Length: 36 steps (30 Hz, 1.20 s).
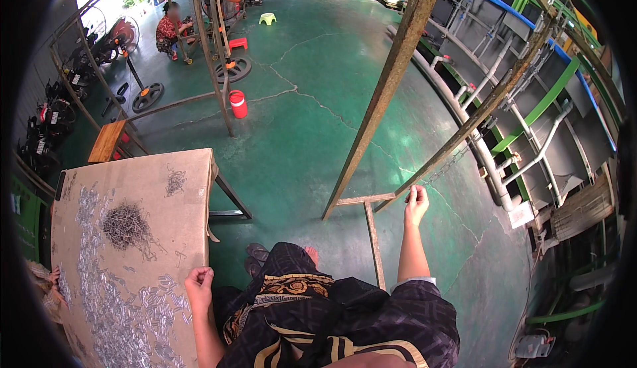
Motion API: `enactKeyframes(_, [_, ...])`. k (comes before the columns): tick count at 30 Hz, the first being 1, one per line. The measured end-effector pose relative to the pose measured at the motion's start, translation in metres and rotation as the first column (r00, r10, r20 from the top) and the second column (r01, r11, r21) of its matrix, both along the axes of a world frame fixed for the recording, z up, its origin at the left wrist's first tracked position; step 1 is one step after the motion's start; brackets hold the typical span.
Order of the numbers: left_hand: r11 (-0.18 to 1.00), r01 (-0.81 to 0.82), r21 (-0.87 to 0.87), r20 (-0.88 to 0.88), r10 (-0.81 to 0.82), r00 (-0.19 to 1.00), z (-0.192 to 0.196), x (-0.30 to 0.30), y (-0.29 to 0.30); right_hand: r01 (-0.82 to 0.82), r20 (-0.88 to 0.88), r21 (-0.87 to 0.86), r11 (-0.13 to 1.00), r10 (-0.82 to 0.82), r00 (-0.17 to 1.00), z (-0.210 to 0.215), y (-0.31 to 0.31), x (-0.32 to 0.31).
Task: The person repeatedly picks up small silver wire pieces and dark wire fragments from a table, joins them by hand, and places the assembled units onto a nearby metal rack. The process is continuous and repetitive throughout the clip.
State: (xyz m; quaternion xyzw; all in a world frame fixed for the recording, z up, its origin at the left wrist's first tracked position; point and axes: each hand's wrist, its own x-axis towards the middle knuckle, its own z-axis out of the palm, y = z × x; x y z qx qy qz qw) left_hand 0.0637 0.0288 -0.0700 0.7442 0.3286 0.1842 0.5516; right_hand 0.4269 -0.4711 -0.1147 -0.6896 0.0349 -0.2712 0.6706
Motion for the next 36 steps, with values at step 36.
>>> enactKeyframes(36, [1.0, -0.029, 0.011, -0.021, 0.029, 0.999, 0.001, 0.003, -0.001, -0.238, -0.057, 0.152, 0.959, 0.249, 0.967, 0.004, 0.018, 0.012])
